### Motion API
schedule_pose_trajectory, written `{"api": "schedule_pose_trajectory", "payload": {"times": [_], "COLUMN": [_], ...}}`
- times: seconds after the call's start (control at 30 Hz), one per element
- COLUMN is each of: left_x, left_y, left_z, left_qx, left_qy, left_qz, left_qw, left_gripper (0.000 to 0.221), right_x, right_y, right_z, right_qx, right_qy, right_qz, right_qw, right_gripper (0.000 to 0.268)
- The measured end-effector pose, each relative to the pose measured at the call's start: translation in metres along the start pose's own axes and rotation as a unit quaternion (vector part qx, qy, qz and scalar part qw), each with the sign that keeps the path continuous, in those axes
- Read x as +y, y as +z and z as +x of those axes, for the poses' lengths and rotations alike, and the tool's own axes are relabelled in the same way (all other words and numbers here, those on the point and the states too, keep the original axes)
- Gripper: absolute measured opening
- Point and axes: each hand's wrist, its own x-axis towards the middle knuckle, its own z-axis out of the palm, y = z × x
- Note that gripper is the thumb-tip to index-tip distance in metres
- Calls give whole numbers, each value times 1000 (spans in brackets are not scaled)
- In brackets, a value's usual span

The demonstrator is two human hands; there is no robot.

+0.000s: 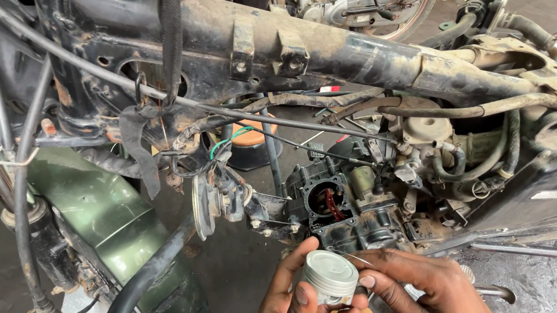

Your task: The person is preparing a new piston for installation in a motorcycle engine by cleaning it and inspecting the piston rings.

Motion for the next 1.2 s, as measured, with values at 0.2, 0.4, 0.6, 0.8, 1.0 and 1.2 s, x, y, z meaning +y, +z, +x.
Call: {"api": "schedule_pose_trajectory", "payload": {"times": [0.2,0.4,0.6,0.8,1.0,1.2], "left_x": [9,16,19,24,27,23], "left_y": [0,6,-12,-6,6,2], "left_z": [-2,-8,-5,-9,-12,-12], "left_qx": [-39,-36,-120,-92,-54,-58], "left_qy": [10,29,85,73,67,85], "left_qz": [34,81,175,189,164,128], "left_qw": [999,996,974,975,983,986], "left_gripper": [90,97,80,73,75,73], "right_x": [-5,-5,-21,-38,-28,-25], "right_y": [5,-4,-8,-7,-1,0], "right_z": [-4,-4,-2,0,-9,-9], "right_qx": [84,6,-7,56,85,87], "right_qy": [-38,-54,-231,-294,-210,-198], "right_qz": [7,-36,-88,-107,-58,-44], "right_qw": [996,998,969,948,972,975], "right_gripper": [40,55,67,40,23,21]}}
